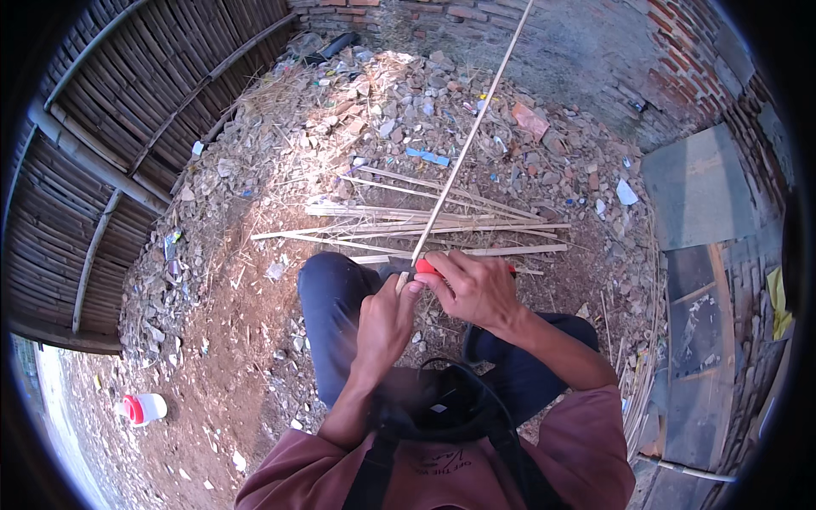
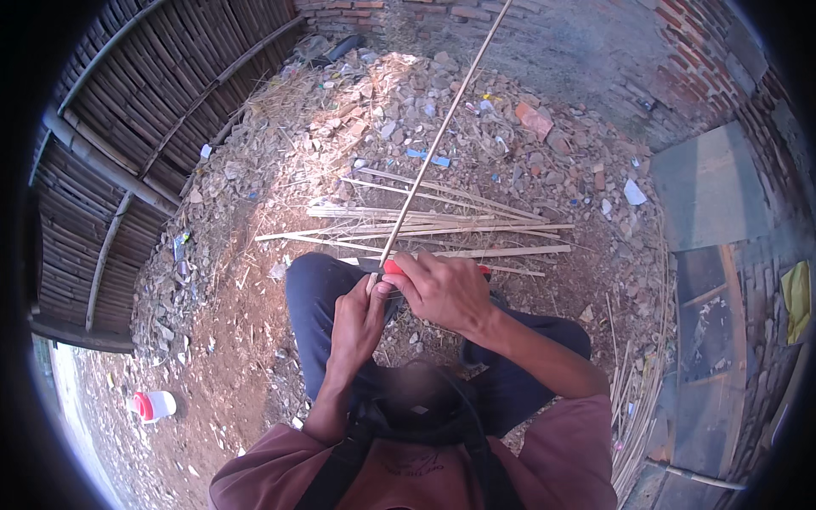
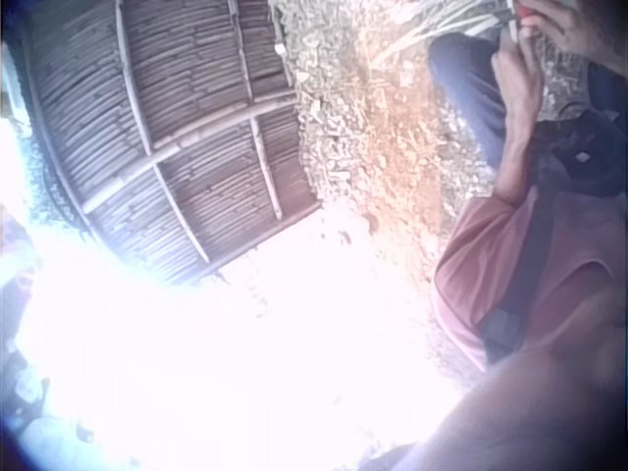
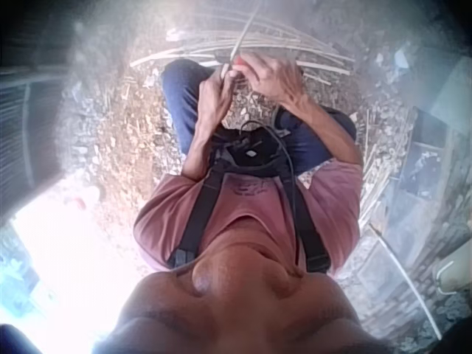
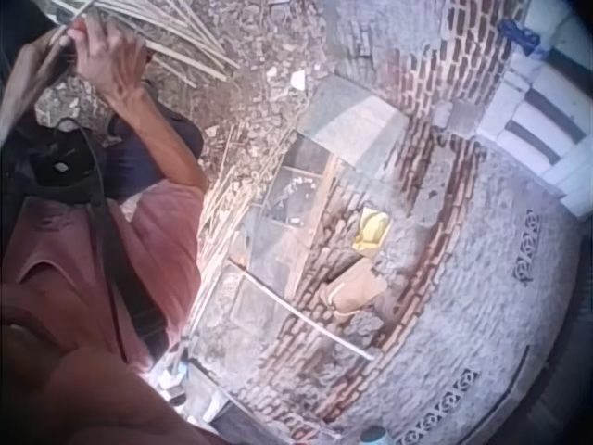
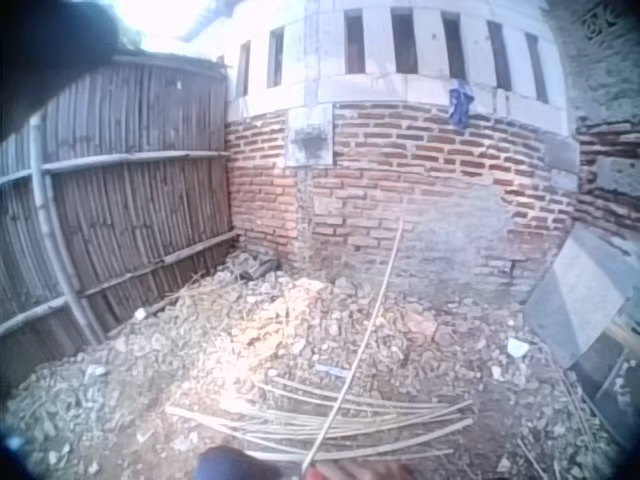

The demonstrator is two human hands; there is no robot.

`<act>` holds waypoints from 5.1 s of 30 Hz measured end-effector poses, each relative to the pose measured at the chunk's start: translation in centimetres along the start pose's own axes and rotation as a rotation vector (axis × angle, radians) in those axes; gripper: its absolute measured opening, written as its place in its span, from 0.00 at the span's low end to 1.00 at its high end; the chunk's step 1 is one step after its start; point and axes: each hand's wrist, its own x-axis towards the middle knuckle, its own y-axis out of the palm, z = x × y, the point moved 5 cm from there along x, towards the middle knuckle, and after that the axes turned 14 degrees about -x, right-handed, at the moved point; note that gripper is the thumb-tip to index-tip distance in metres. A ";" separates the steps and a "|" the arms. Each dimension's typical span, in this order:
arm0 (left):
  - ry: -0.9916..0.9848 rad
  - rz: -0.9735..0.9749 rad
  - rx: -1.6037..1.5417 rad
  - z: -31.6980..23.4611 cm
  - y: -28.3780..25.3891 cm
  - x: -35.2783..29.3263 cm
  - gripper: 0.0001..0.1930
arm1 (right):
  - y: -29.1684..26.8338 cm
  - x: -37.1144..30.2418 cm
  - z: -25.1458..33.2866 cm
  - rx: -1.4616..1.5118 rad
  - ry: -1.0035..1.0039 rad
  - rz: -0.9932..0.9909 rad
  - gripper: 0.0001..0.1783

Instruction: The person shaves a thin strip of bamboo using a utility knife while sitting on the ground outdoors, repeatedly drawing the blade along the length of the wood.

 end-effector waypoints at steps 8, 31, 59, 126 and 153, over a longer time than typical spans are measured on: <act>-0.027 0.025 0.037 0.3 -0.2 0.0 0.18 | 0.4 0.0 -0.2 -0.031 -0.016 -0.017 0.14; -0.058 -0.050 -0.120 3.3 -3.2 -1.9 0.19 | -2.3 2.2 -11.2 0.361 0.417 0.085 0.17; 0.077 0.109 -0.103 -1.7 0.7 -1.0 0.15 | -1.5 0.0 -2.4 0.173 -0.059 -0.096 0.15; 0.107 -0.009 -0.128 -1.8 0.6 -0.5 0.12 | 0.8 -0.4 -2.8 0.249 -0.132 -0.060 0.14; -0.047 0.046 -0.185 1.4 -0.8 -1.8 0.14 | 2.5 -0.7 -16.4 0.658 0.545 -0.119 0.16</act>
